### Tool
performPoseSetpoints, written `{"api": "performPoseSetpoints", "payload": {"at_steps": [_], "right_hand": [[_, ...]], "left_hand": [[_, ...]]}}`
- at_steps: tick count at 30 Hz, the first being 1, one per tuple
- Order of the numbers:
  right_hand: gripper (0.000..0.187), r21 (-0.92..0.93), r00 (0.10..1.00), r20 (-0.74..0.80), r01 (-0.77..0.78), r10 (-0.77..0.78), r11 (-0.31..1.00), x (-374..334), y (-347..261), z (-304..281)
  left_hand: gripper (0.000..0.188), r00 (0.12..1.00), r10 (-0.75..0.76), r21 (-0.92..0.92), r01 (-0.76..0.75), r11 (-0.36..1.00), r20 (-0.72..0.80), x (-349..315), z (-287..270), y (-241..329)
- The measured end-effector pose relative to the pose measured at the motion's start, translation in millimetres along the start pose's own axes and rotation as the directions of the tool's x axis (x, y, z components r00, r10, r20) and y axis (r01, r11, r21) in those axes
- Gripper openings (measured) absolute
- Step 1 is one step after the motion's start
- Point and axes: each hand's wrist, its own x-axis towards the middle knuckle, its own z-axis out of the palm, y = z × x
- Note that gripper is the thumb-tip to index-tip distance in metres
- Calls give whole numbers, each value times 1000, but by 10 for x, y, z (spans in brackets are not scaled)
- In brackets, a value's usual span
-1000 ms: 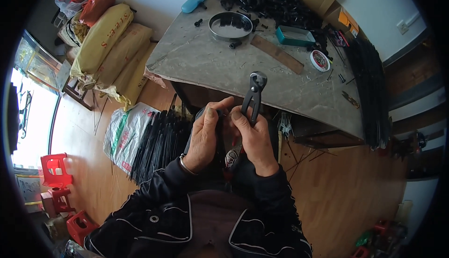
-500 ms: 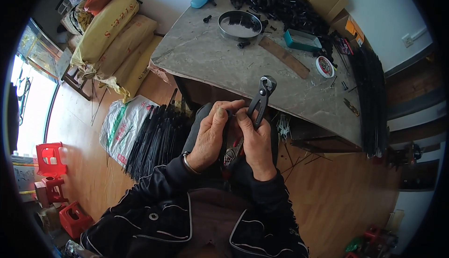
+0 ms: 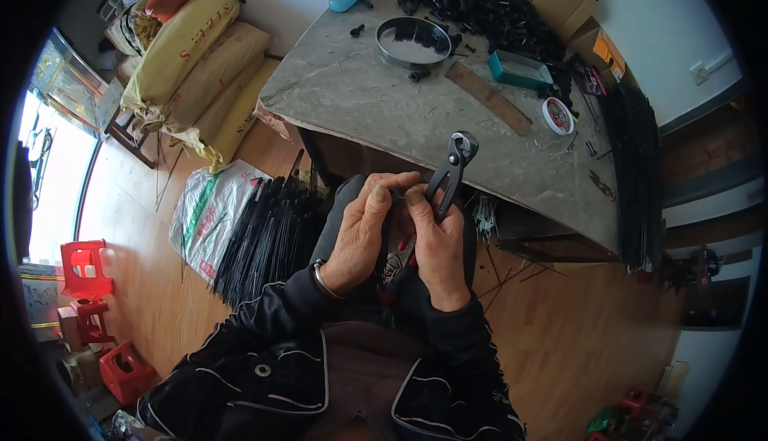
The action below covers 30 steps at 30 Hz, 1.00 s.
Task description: Assembling black wires into bundles and attaching plastic connectors at a workbench.
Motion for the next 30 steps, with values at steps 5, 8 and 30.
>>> {"api": "performPoseSetpoints", "payload": {"at_steps": [5,8,30], "right_hand": [[23,22,1000,-2,6,-6,1000,-2,27,24],[23,27,1000,-8,4,-4,1000,-1,33,45],[22,29,1000,-5,-4,4,1000,-29,16,67]], "left_hand": [[44,999,48,89,-49,995,13,2,0,12],[45,998,63,118,-64,991,12,-3,-20,4],[43,999,52,50,-52,997,14,-30,-60,-30]]}}
